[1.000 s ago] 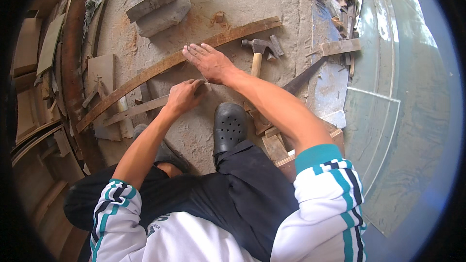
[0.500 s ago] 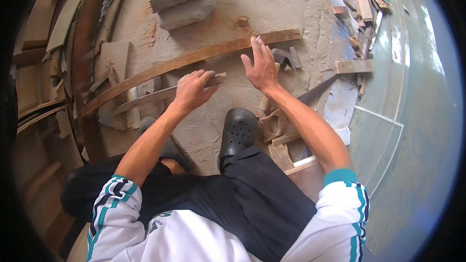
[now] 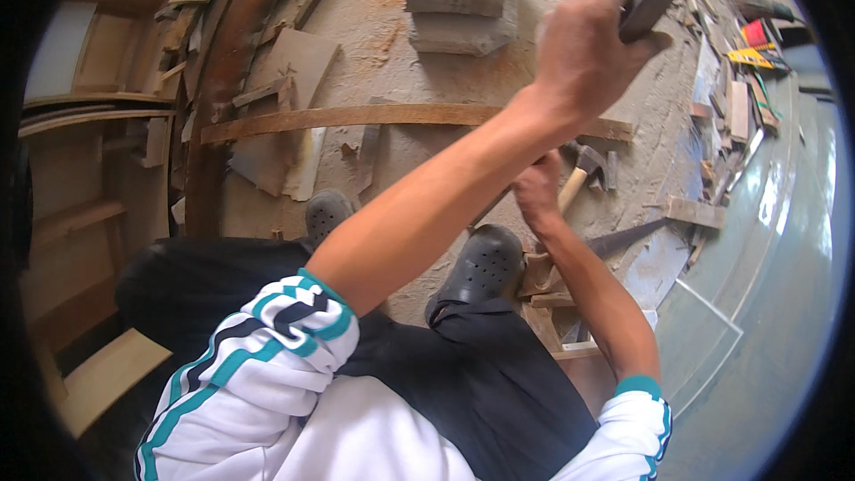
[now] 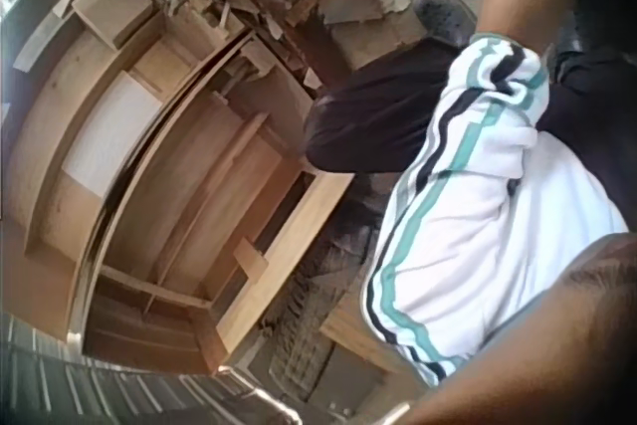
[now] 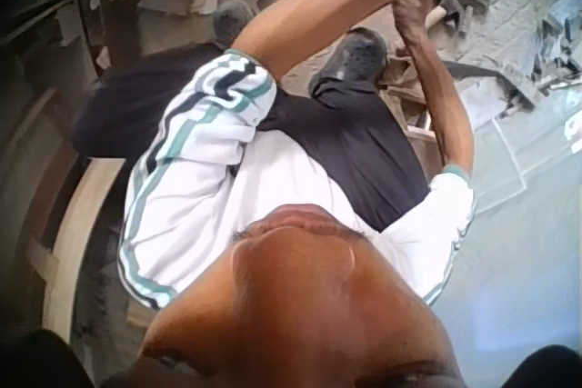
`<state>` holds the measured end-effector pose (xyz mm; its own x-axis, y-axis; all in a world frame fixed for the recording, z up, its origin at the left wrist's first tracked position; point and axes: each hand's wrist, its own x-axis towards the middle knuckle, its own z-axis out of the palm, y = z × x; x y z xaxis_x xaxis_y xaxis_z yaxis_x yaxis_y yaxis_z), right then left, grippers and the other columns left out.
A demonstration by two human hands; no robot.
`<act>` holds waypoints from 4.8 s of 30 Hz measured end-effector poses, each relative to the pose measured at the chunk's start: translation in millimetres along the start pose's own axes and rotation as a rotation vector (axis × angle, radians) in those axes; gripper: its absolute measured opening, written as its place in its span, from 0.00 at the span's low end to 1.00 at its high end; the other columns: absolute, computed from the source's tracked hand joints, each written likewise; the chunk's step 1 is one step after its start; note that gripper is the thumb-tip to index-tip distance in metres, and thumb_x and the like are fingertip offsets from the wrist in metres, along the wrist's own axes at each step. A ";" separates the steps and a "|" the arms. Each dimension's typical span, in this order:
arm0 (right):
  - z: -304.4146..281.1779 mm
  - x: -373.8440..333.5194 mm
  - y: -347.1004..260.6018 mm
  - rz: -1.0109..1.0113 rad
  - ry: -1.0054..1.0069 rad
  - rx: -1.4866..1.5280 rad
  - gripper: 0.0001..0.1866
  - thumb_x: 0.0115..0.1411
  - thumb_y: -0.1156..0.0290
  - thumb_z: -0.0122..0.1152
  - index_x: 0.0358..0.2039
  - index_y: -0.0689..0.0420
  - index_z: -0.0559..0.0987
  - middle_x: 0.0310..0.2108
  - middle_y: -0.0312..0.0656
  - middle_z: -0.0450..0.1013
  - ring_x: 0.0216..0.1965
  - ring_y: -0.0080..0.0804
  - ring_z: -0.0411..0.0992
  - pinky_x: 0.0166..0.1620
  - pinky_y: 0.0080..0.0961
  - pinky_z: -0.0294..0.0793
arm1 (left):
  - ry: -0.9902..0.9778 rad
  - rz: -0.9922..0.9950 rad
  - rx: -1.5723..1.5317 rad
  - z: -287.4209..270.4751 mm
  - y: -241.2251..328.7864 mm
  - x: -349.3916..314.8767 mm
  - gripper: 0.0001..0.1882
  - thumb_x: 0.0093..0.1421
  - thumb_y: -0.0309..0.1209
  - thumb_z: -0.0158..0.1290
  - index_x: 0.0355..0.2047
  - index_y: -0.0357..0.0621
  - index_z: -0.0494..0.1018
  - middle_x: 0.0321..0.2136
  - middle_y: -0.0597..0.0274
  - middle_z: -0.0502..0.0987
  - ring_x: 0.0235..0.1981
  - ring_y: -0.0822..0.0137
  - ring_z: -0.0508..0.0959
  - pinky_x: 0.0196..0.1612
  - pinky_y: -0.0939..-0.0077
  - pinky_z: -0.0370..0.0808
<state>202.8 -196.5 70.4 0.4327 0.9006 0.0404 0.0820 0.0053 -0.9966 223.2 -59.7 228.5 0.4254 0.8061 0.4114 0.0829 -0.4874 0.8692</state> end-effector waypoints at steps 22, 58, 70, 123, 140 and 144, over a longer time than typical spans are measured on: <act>-54.8 41.7 -8.1 0.332 0.222 -0.140 0.34 0.66 0.73 0.60 0.70 0.65 0.63 0.68 0.46 0.69 0.26 0.17 0.72 0.29 0.17 0.73 | 0.454 -0.783 1.181 -382.8 -292.8 -172.4 0.27 0.67 0.45 0.45 0.62 0.47 0.68 0.69 0.46 0.58 0.71 0.45 0.56 0.71 0.44 0.52; -93.1 27.1 3.1 0.399 0.440 0.061 0.36 0.62 0.74 0.63 0.69 0.67 0.63 0.67 0.51 0.69 0.26 0.21 0.74 0.28 0.20 0.76 | -0.233 -0.124 1.060 -164.0 -213.3 -215.1 0.49 0.63 0.58 0.57 0.74 0.49 0.49 0.74 0.39 0.41 0.76 0.39 0.37 0.73 0.35 0.38; -150.5 39.4 -32.5 0.464 0.405 -0.142 0.32 0.61 0.67 0.68 0.63 0.68 0.72 0.54 0.45 0.78 0.23 0.18 0.70 0.24 0.19 0.72 | -0.551 0.013 0.874 -73.4 -172.7 -185.1 0.47 0.60 0.52 0.63 0.75 0.64 0.53 0.74 0.44 0.45 0.77 0.44 0.41 0.75 0.39 0.40; -156.7 32.6 60.3 -0.182 -0.495 -1.038 0.51 0.48 0.37 0.76 0.66 0.53 0.72 0.58 0.51 0.75 0.54 0.54 0.78 0.53 0.43 0.81 | -0.994 -0.003 0.651 -204.7 -226.6 -130.6 0.33 0.56 0.51 0.68 0.57 0.49 0.77 0.49 0.55 0.81 0.51 0.53 0.80 0.51 0.60 0.78; -122.9 42.7 64.5 -0.296 -0.604 -1.167 0.49 0.53 0.42 0.73 0.70 0.50 0.66 0.62 0.45 0.72 0.53 0.48 0.78 0.49 0.39 0.83 | -1.073 -0.473 0.593 -206.2 -220.6 -112.7 0.42 0.45 0.61 0.72 0.50 0.38 0.81 0.42 0.50 0.85 0.45 0.55 0.84 0.50 0.61 0.79; -113.1 40.4 57.4 -0.266 -0.635 -1.186 0.47 0.54 0.42 0.73 0.70 0.50 0.67 0.61 0.44 0.73 0.52 0.47 0.79 0.47 0.37 0.84 | -1.042 -0.572 0.475 -207.6 -225.3 -110.7 0.41 0.48 0.59 0.72 0.50 0.37 0.81 0.42 0.49 0.85 0.46 0.57 0.84 0.52 0.63 0.79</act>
<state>326.6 -209.0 22.8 -0.1728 0.9749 -0.1405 0.9480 0.1259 -0.2924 -29.6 30.5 44.1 0.7069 0.4015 -0.5823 0.7073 -0.4053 0.5792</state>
